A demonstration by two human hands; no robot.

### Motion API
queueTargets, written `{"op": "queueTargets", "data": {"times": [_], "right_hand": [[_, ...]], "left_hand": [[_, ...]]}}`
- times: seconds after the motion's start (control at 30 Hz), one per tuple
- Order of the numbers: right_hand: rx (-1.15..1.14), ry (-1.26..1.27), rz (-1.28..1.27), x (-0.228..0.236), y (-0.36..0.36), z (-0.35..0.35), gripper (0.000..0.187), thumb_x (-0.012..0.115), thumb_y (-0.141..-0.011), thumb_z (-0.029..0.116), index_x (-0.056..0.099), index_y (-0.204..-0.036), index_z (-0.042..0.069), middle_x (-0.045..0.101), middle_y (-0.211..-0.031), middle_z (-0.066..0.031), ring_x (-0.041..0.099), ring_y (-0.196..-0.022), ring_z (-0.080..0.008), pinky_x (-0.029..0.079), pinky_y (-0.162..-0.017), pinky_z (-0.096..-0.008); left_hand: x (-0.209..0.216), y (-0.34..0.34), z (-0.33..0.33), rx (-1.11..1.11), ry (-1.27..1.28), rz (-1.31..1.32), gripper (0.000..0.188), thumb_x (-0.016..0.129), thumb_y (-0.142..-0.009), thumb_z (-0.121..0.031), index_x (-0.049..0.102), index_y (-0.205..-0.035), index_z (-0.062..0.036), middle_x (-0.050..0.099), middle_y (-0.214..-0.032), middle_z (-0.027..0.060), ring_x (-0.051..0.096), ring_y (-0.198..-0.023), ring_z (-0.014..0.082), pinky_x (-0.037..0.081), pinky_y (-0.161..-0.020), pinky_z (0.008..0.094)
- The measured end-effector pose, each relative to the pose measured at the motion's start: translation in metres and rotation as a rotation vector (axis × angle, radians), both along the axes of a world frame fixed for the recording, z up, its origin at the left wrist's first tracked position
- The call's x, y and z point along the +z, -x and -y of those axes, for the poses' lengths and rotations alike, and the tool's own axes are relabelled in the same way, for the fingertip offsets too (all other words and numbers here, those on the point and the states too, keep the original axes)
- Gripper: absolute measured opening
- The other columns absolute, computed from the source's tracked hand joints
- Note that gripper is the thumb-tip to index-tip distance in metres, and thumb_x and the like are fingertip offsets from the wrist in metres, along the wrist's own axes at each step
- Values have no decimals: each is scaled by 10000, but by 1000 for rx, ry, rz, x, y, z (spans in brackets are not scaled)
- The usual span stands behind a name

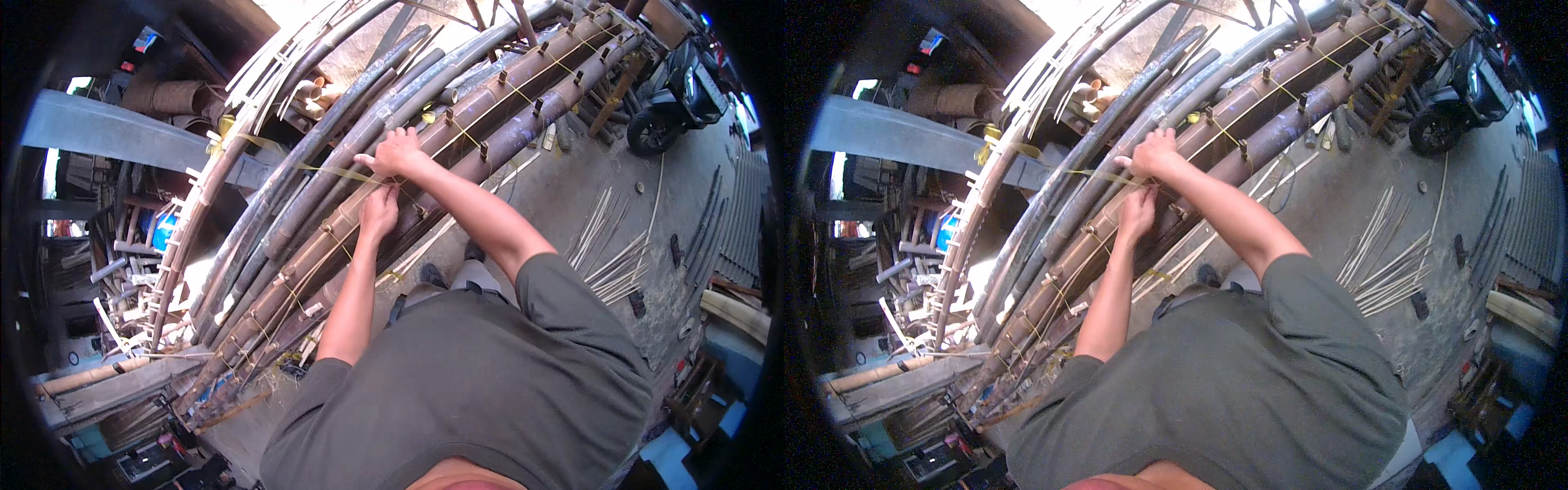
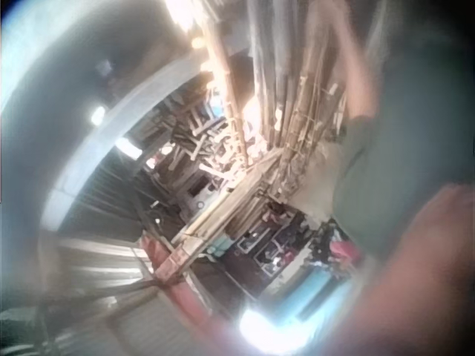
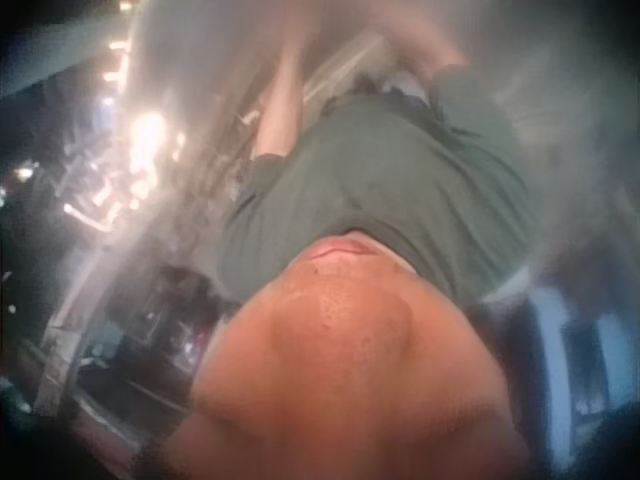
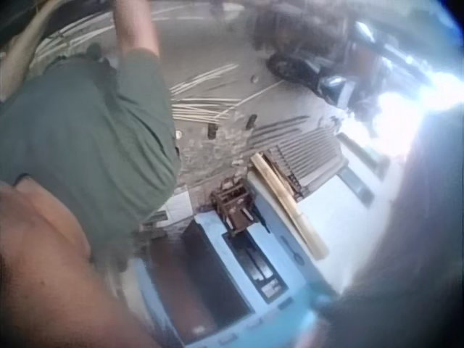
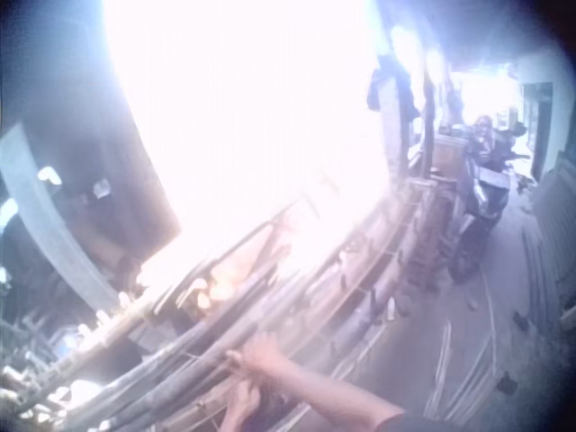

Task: The person repeatedly ties thin bamboo sticks to a larger bamboo pole structure using yellow plastic ties. They pick up sticks from the floor, position them against the structure, and secure them with ties throughout the clip.

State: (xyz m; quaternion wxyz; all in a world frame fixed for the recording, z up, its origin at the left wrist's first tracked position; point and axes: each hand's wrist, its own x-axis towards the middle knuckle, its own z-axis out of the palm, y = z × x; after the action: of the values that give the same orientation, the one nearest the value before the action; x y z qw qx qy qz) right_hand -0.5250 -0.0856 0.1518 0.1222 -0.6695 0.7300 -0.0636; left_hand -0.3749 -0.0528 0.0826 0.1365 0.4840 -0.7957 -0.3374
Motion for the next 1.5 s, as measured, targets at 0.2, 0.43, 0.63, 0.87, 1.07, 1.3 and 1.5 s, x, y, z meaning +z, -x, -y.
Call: {"op": "queueTargets", "data": {"times": [0.2, 0.43, 0.63, 0.87, 1.07, 1.3, 1.5], "right_hand": [[195, -225, 1650, 43, 21, -56, 424, 465, -998, 371, 561, -716, 70, 492, -648, -3, 438, -606, -113, 431, -627, -318], [317, -114, 921, -58, -12, -178, 452, 494, -939, 348, 612, -702, -18, 607, -736, -259, 595, -713, -442, 456, -657, -517], [368, 132, 539, -81, -23, -190, 373, 538, -868, 293, 614, -643, 6, 601, -649, -234, 618, -661, -383, 480, -690, -472], [319, 55, 512, -58, -94, -209, 274, 640, -796, 191, 595, -1026, 49, 647, -1040, -167, 606, -992, -315, 482, -816, -417], [-656, -352, 2361, -74, -185, -216, 205, 540, -964, 284, 608, -1006, 95, 653, -901, -6, 617, -877, -135, 501, -748, -334], [12, 492, 1453, 49, -271, -114, 311, 404, -1015, 241, 517, -810, 37, 504, -734, -41, 484, -692, -142, 438, -639, -334], [72, -76, 146, -10, -181, -10, 724, 293, -959, 638, 701, -1085, 54, 672, -1076, -204, 622, -1059, -310, 453, -934, -433]], "left_hand": [[8, -5, -1, 60, -17, 193, 356, 480, -949, -388, 654, -1080, -106, 660, -992, 216, 619, -964, 425, 469, -808, 522], [12, 10, 1, 54, 49, -288, 279, 535, -956, -260, 658, -999, -13, 686, -770, 121, 677, -787, 218, 506, -692, 363], [33, 48, 97, 234, 104, -407, 278, 497, -976, -193, 682, -913, 5, 684, -751, 86, 648, -679, 194, 494, -634, 336], [4, 4, 112, 21, 154, 59, 324, 459, -933, -264, 675, -959, -24, 669, -923, 236, 634, -917, 432, 482, -838, 482], [48, -150, 28, 70, 190, 191, 325, 433, -943, -250, 641, -964, -1, 623, -985, 305, 612, -937, 470, 482, -820, 536], [-37, -191, -32, 73, 491, -200, 193, 543, -958, -223, 562, -1033, -47, 580, -895, 124, 534, -838, 264, 431, -853, 403], [2, -167, -28, 116, 149, -2, 314, 426, -989, -354, 637, -1138, -176, 673, -1017, 200, 608, -1006, 420, 335, -912, 558]]}}
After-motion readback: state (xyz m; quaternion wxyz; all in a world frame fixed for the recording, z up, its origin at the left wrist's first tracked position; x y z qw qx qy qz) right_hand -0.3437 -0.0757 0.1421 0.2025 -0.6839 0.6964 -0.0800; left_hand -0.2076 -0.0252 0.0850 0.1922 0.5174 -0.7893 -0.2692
